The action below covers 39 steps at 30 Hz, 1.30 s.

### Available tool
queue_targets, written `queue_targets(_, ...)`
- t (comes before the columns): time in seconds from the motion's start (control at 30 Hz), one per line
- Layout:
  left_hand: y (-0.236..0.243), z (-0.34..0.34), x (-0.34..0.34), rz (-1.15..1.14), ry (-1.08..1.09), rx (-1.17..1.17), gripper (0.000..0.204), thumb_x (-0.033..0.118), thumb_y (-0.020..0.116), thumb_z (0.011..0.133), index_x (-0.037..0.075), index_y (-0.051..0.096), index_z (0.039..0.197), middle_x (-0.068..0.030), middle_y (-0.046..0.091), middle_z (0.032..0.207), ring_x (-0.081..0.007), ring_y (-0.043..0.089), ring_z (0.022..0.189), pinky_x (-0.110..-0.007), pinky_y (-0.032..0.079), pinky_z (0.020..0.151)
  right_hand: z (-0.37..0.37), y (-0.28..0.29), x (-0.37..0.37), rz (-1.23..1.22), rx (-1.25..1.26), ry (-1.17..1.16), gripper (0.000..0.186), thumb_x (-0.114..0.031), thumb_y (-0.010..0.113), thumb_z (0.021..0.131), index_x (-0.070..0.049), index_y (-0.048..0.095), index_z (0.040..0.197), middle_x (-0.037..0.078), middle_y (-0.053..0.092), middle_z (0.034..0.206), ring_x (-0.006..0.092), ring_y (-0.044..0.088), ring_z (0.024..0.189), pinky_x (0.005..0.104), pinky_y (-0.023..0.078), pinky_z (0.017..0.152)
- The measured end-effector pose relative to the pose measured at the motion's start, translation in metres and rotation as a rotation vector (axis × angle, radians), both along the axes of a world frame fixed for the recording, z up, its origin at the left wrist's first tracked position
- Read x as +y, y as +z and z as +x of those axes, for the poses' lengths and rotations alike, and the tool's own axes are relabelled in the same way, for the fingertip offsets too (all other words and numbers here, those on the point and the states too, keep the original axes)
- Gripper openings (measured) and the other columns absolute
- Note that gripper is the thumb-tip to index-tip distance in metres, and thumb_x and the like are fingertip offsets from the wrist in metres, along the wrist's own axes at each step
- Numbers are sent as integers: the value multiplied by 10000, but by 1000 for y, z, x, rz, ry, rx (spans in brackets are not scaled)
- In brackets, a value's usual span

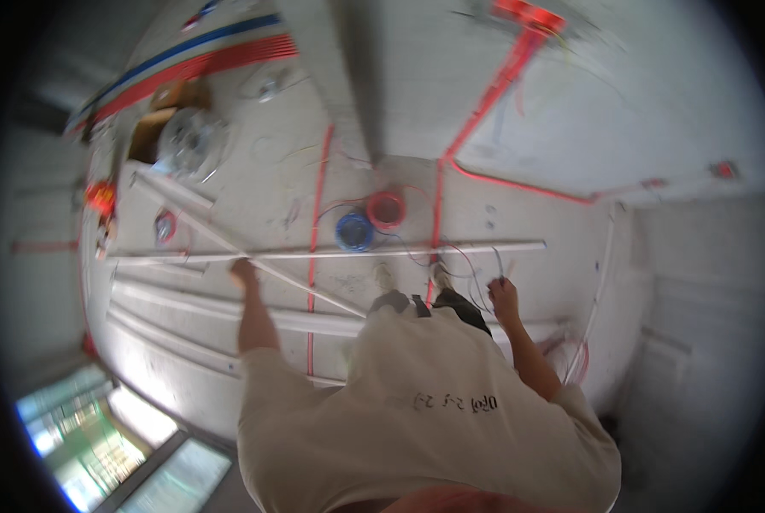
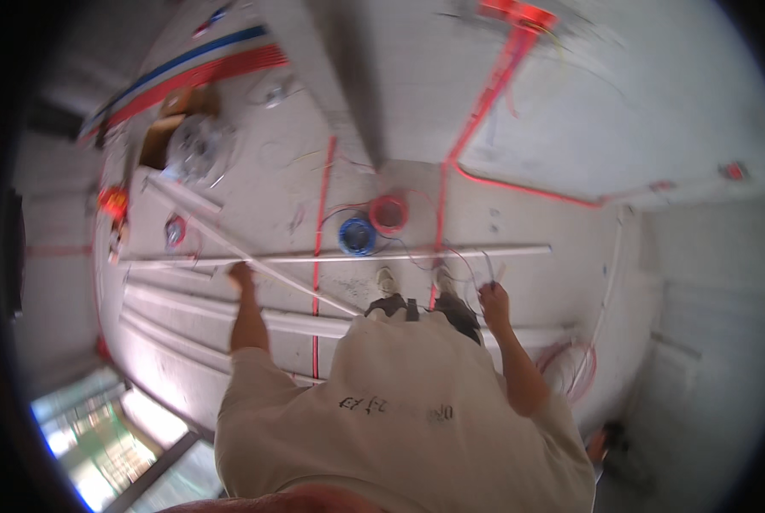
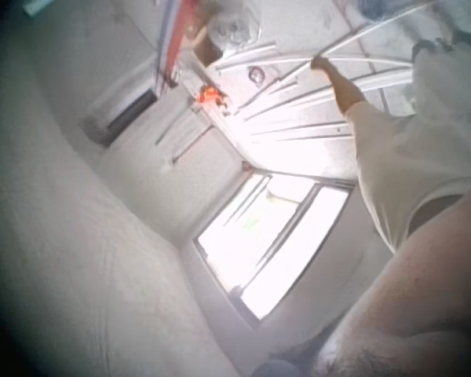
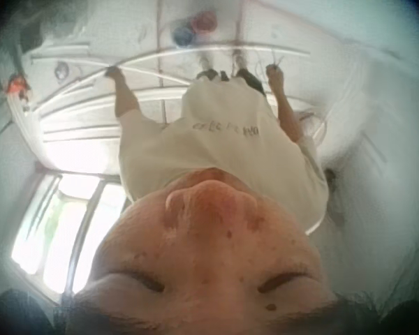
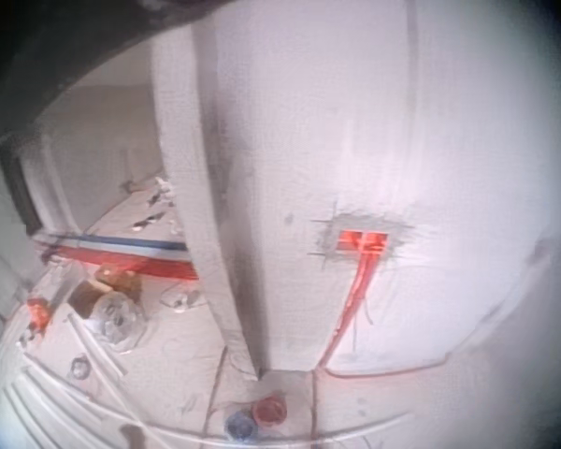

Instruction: The person works on electrical wiring at a ceiling junction box, stripping wire ends, twisting conductors together, and wrapping connections with electrical tape. They repeatedly pull, align, and secure multiple colored wires into the red junction box while another worker is visible nearby.

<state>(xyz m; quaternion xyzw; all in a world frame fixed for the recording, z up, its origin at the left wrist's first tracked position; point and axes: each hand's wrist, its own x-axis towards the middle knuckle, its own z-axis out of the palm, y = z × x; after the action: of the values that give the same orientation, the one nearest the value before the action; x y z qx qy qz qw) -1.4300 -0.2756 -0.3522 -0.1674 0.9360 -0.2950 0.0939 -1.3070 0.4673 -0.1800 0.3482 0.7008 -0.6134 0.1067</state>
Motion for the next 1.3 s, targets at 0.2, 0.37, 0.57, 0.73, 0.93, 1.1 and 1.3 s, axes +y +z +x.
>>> queue_targets(0.2,237,-260,42,1687,93,1029,647,274,526,1085,74,238,1628,-143,320,1662,-261,429,1452,-388,390,1189,-10,65,-58,180,75,60,318,-310,568,1024,-15,622,919,28,566,711,130,516,647,321,432,616)
queue_targets(0.37,249,-181,258,2137,-302,-144,526,170,528,1057,15,428,1549,-105,500,1527,-213,522,1348,-342,429,1144,-43,119,-92,-260,294,-97,282,-284,573,1044,-39,606,908,-12,557,726,84,483,653,274,397,617)
queue_targets(0.57,311,-1,479,1980,-681,-583,438,154,631,978,20,589,1393,-107,653,1179,-153,618,1032,-286,490,882,-57,192,-91,-393,364,-94,252,-256,570,1047,-27,609,951,-29,487,711,78,435,654,270,363,603)
queue_targets(0.73,333,3,510,1951,-350,-503,233,106,616,980,-8,706,1161,-29,641,816,-110,573,727,-280,466,667,-41,215,-43,-533,418,-142,266,-298,532,1048,-63,657,1049,-68,442,717,51,378,644,240,314,583)
queue_targets(0.93,364,3,545,2288,321,-312,213,172,580,1060,-22,664,1083,-8,545,708,-96,447,587,-245,348,553,-33,184,3,-1013,576,-180,289,-190,543,1056,30,629,1223,0,506,724,88,424,605,261,349,571)
queue_targets(1.1,379,21,599,2307,291,-113,295,268,547,1088,-2,665,1101,-39,626,817,-107,504,663,-261,401,602,-35,172,47,-1060,601,-185,285,-171,518,1073,42,602,1243,9,512,829,106,509,714,297,446,665)
queue_targets(1.3,381,73,676,2101,68,-63,424,380,505,1100,0,692,1096,-55,668,940,-115,598,857,-279,477,721,-32,207,78,-1388,629,-185,238,-163,569,1074,0,623,1238,5,551,885,130,552,791,354,518,821)
